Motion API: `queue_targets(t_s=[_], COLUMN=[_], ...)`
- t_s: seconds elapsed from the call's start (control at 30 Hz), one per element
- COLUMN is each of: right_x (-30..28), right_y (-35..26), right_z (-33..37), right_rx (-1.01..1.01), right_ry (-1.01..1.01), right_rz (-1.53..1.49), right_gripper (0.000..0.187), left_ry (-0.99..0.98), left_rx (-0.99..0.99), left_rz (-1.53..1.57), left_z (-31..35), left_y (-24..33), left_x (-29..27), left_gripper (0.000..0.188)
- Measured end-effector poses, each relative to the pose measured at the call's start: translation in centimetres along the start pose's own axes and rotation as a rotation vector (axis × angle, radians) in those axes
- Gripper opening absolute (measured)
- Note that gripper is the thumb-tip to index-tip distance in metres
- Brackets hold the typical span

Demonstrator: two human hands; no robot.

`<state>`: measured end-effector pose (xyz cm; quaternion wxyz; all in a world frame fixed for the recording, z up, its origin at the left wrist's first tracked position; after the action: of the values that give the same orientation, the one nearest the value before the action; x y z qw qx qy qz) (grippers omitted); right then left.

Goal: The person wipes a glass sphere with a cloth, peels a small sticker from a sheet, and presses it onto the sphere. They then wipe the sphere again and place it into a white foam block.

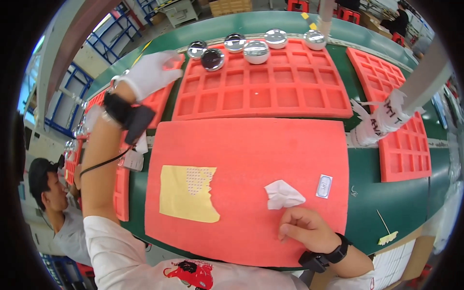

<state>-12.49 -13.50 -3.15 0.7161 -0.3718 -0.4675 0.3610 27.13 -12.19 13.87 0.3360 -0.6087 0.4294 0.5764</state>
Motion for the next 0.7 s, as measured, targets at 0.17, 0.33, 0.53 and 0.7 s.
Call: queue_targets(t_s=[0.17, 0.33, 0.53, 0.7], right_x=[0.5, 0.2, -0.2, -0.2], right_y=[-0.1, -1.2, -1.5, -0.7], right_z=[0.5, 0.8, 0.7, 0.4], right_rx=[0.027, -0.001, -0.007, -0.018], right_ry=[-0.057, -0.083, -0.063, -0.085], right_rz=[0.016, 0.236, 0.249, 0.251], right_gripper=[0.006, 0.007, 0.007, 0.008], left_ry=[0.031, 0.215, 0.190, 0.195], left_rx=[0.021, -0.093, -0.323, -0.181], left_rz=[0.088, 0.105, 0.157, 0.037], left_z=[-10.1, -16.2, -18.5, -18.0], left_y=[6.6, 10.7, 9.2, 9.3], left_x=[8.2, 12.6, 15.9, 16.3], left_gripper=[0.057, 0.074, 0.078, 0.040])
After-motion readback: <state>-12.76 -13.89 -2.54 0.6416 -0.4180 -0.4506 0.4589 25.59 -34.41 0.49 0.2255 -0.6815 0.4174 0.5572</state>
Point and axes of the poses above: each hand's wrist, its own z-axis away from the middle knuckle, its own x-axis out of the palm, y = z × x, the point moved 7 cm from there along -z, towards the middle knuckle, and after that the axes turned 2 degrees about -x, right-handed, at the moved point
